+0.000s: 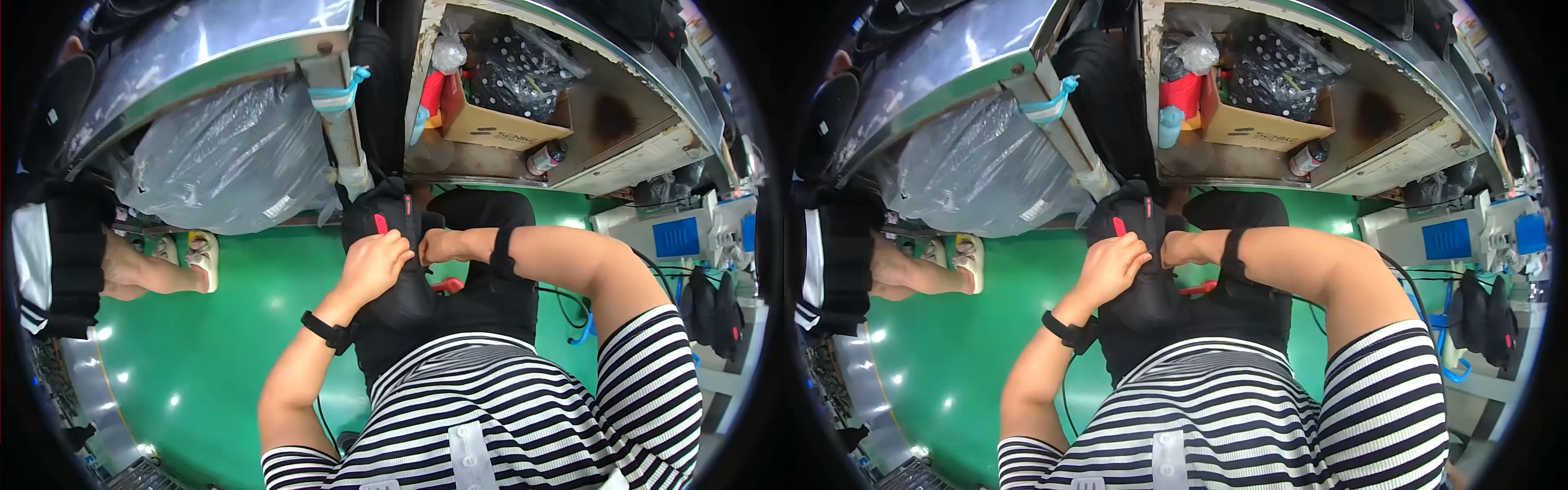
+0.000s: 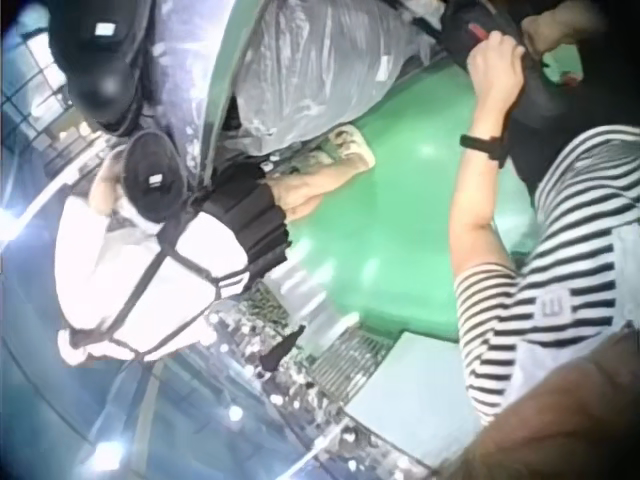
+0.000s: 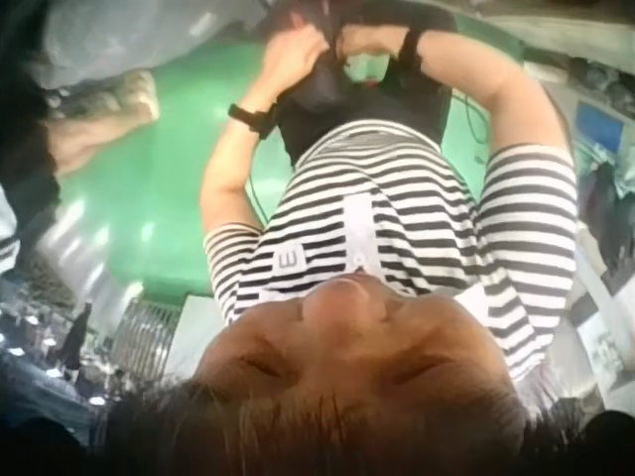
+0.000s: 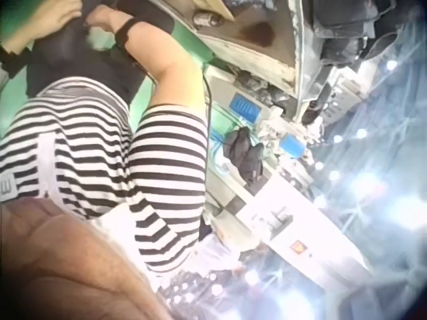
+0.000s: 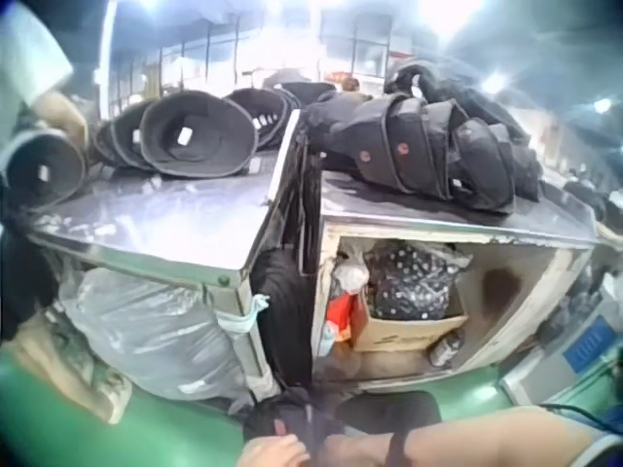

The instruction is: Threading laces into a shoe upper component at a manual assembly station.

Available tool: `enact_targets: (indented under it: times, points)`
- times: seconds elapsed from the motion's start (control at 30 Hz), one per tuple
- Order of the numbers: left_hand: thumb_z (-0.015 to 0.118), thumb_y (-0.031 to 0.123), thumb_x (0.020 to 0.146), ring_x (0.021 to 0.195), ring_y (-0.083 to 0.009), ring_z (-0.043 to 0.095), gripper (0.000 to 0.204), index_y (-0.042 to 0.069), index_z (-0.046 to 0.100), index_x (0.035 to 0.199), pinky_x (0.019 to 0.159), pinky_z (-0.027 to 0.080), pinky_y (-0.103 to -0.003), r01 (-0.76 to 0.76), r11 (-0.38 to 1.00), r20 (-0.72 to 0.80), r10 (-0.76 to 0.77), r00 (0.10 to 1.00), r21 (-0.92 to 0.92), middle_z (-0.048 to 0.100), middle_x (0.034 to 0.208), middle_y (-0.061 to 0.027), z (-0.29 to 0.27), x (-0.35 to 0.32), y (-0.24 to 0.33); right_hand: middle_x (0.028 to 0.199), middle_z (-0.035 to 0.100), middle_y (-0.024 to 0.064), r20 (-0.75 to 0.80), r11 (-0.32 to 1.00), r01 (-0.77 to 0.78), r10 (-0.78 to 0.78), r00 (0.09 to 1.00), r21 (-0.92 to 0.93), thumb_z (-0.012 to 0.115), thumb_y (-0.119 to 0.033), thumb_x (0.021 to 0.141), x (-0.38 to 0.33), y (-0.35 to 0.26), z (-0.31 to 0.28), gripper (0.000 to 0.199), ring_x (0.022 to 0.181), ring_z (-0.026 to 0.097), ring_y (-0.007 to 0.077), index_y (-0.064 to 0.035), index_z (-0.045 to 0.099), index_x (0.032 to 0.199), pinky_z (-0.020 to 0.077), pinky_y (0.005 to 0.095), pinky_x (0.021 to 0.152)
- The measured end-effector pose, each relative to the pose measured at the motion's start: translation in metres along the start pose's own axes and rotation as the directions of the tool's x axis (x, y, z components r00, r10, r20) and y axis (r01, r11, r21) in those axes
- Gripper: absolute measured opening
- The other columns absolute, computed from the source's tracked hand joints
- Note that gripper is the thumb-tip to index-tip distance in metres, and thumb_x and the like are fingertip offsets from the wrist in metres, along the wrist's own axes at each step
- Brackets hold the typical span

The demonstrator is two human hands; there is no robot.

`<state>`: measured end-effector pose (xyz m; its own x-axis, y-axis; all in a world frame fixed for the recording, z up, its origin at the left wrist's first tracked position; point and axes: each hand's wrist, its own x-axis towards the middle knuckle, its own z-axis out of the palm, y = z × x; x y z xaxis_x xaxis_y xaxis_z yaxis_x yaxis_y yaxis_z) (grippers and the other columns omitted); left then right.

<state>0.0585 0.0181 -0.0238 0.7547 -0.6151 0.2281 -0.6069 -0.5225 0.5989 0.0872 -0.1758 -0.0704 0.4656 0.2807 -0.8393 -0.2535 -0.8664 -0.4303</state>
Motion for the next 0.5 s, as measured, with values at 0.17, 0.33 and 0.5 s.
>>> enact_targets:
  times: [0.17, 0.33, 0.5]
  points:
    - [0.064, 0.02, 0.086, 0.072, -0.0302, 0.059, 0.018, 0.006, 0.06, 0.077, 0.064, 0.047, -0.042, -0.017, 0.999, -0.041, 0.016, 0.999, -0.032, 0.053, 0.076, -0.0097, 0.005, 0.004, 0.0, 0.089, 0.069, 0.0183, 0.061, 0.943, 0.121, -0.107, 0.992, -0.311, 0.071, -0.018, 0.076, 0.008, 0.002, -0.008, 0.022, 0.078, 0.068, 0.0308, 0.0017, 0.07, 0.086, 0.0519, 0.0406, 0.069]
    - [0.064, 0.02, 0.087, 0.072, -0.0289, 0.06, 0.017, 0.007, 0.059, 0.077, 0.063, 0.047, -0.042, 0.011, 0.999, -0.068, -0.013, 0.998, -0.034, 0.054, 0.077, -0.0091, 0.007, -0.004, -0.001, 0.093, 0.061, 0.0115, -0.504, 0.985, 0.165, -0.169, 0.847, -0.053, 0.067, -0.009, 0.078, -0.031, 0.019, 0.039, 0.007, 0.089, 0.063, 0.0258, -0.0055, 0.071, 0.083, 0.0496, 0.0341, 0.074]
    - [0.063, 0.022, 0.088, 0.072, -0.031, 0.059, 0.019, 0.006, 0.059, 0.08, 0.064, 0.046, -0.043, 0.041, 0.997, -0.064, -0.046, 0.997, -0.068, 0.053, 0.077, -0.0102, 0.005, -0.012, 0.0, 0.085, 0.052, 0.0078, -0.862, 0.767, 0.64, -0.294, 0.413, 0.045, 0.068, -0.011, 0.085, -0.06, 0.012, 0.053, 0.015, 0.086, 0.055, 0.0208, 0.0016, 0.066, 0.078, 0.0461, 0.0308, 0.075]
